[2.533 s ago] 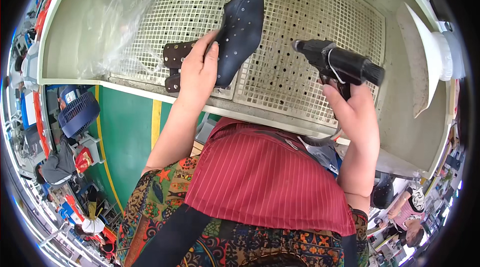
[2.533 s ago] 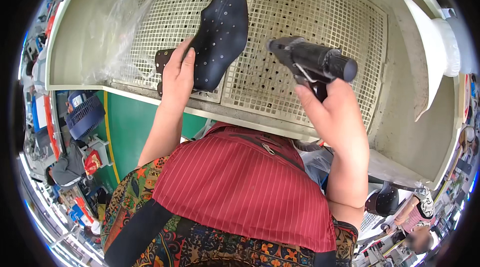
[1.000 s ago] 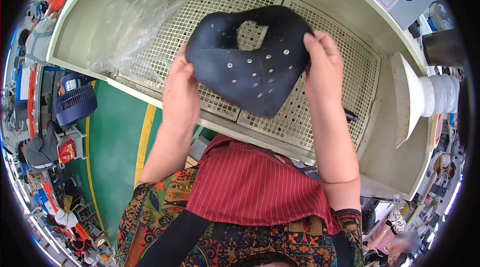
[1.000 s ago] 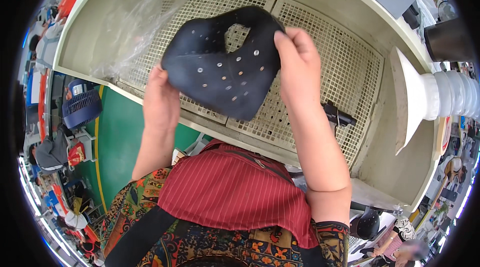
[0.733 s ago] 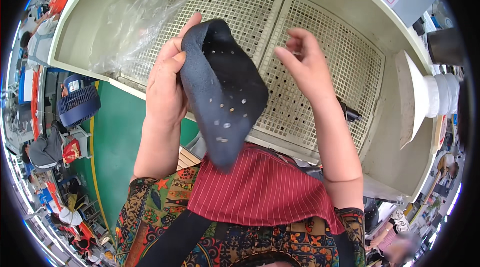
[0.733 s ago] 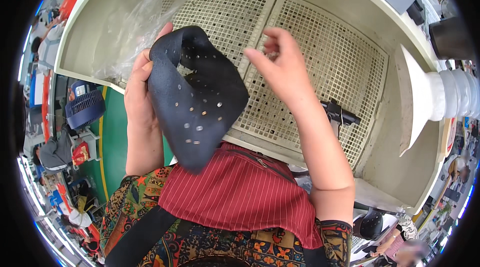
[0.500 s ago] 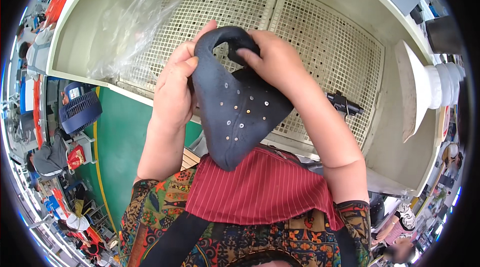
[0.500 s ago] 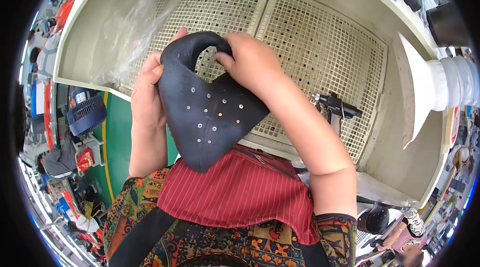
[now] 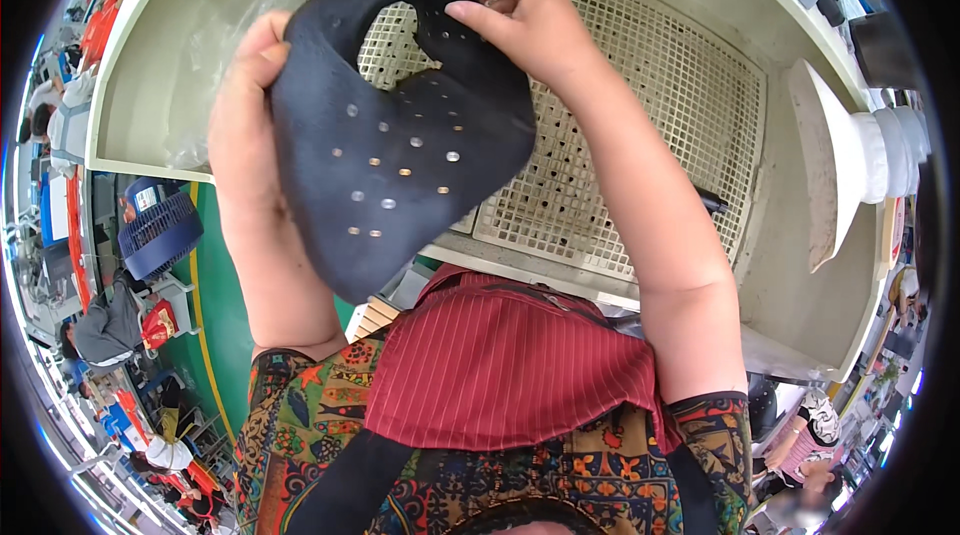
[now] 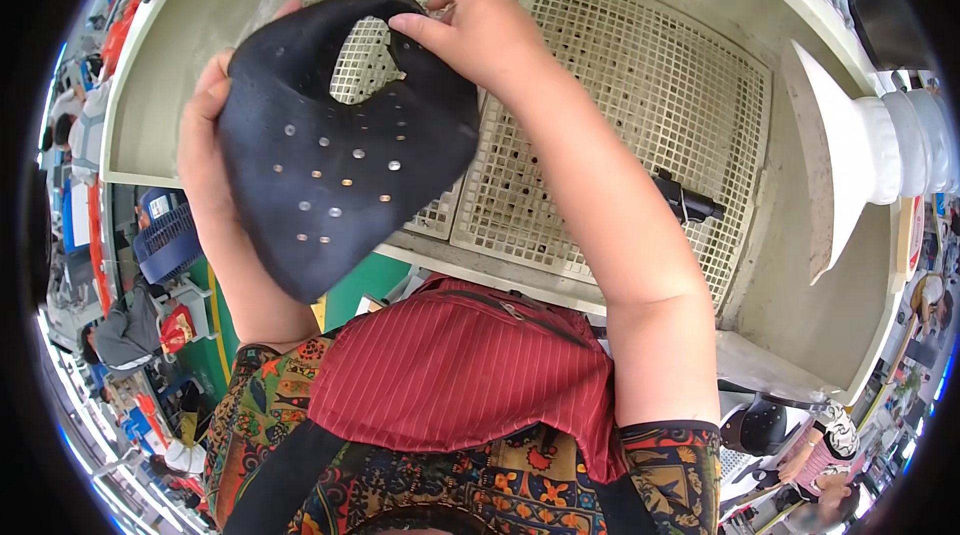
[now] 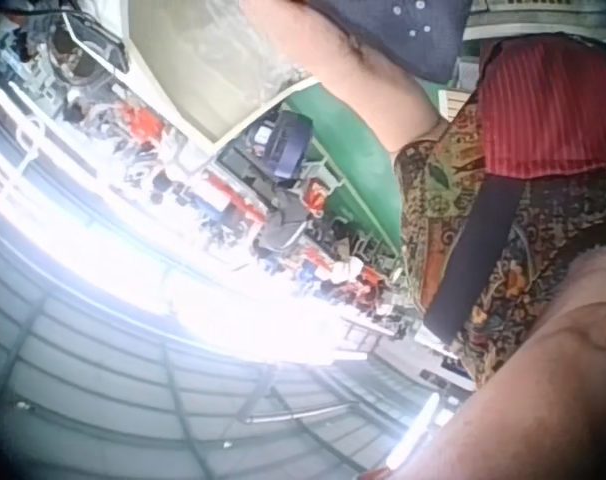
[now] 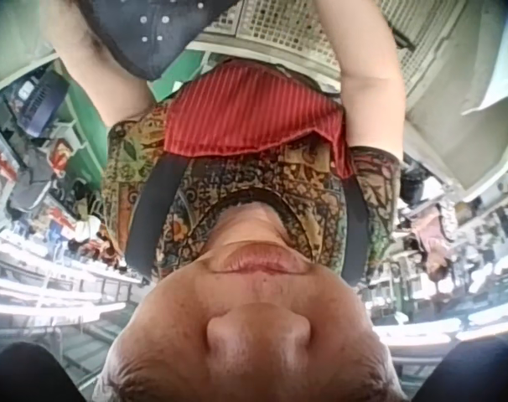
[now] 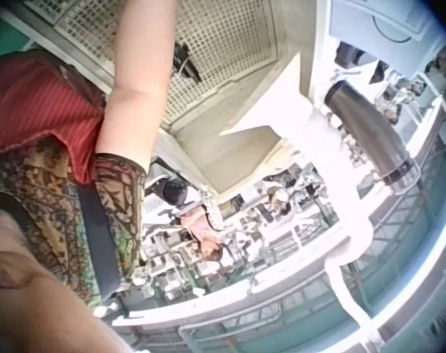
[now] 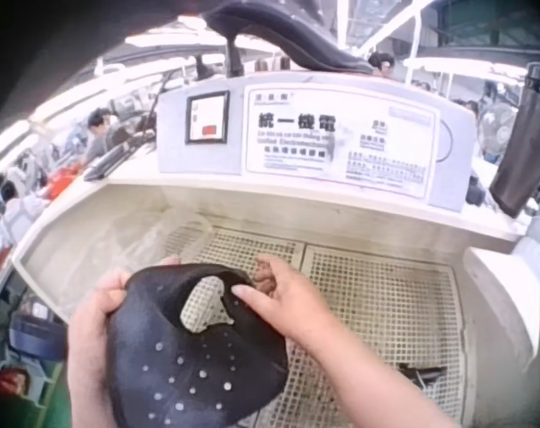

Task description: The person uses a pneumatic tool to attach metal studs to black shoe uppers on a perforated workbench. They repeatedly pick up shoe parts, apply the tool to stud locations, and place finished pieces into a white basket. The person also handles a plastic bag and uses scissors to cut a strip of material.

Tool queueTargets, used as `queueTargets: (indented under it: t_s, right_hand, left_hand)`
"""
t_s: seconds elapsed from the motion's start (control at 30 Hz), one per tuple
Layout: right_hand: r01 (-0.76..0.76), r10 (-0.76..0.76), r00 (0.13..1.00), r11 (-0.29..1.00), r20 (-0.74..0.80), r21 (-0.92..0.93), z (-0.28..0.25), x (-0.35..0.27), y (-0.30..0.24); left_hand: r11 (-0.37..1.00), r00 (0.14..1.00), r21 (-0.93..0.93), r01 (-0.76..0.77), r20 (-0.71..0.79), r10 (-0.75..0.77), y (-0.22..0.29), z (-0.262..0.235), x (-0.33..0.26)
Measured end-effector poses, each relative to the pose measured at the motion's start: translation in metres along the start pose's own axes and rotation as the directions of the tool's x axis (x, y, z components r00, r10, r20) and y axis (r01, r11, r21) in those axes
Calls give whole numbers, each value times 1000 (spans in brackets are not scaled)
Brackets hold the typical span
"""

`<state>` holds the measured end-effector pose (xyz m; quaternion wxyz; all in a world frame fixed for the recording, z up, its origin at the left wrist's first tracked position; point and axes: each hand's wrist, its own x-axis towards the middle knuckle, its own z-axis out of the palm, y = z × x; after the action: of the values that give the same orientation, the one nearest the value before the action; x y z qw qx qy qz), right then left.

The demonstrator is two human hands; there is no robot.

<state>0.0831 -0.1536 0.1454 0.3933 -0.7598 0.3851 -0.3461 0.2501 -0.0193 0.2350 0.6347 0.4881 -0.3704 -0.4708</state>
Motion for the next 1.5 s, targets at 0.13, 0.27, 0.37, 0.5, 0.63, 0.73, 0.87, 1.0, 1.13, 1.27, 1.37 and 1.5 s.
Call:
queueTargets:
  t_s: [0.13,0.27,0.37,0.5,0.63,0.73,0.87,1.0,1.13,1.27,1.37,1.5]
  right_hand:
    - [-68,68,998,991,2,117,-40,-29,1]
    - [-186,179,982,972,-62,-146,-89,-98,23]
    - [-364,295,931,791,-215,-491,-130,-167,39]
    - [-561,513,795,417,-325,-715,-161,-238,49]
    - [-783,737,604,479,-303,-396,-149,-280,78]
    - [-865,885,436,462,-163,197,-144,-280,92]
    - [-708,912,406,349,-50,614,-124,-266,84]
    - [-621,794,601,389,95,680,-126,-258,73]
    - [-575,646,735,429,209,697,-117,-219,19]
    - [-625,575,775,632,263,459,-102,-175,-29]
    - [-375,367,924,924,104,73,-78,-159,-42]
    - [-163,182,982,956,58,-246,-54,-144,-49]
  left_hand:
    - [992,987,73,105,-129,-95,-11,17,12]
    - [921,970,343,186,83,-227,-59,-2,19]
    - [940,960,272,206,130,-247,-77,-4,21]
    - [935,947,189,301,53,-316,-76,-2,29]
    - [924,934,205,322,92,-346,-77,1,41]
    - [917,922,214,337,123,-367,-77,4,44]
    - [937,926,153,313,172,-337,-75,-6,43]
    - [927,919,126,352,139,-368,-78,-4,45]
    - [918,901,143,369,186,-391,-75,-2,50]
    - [888,878,176,424,161,-451,-79,-12,59]
    - [882,875,161,443,134,-464,-76,-1,61]
    - [870,853,176,461,183,-489,-76,-1,66]
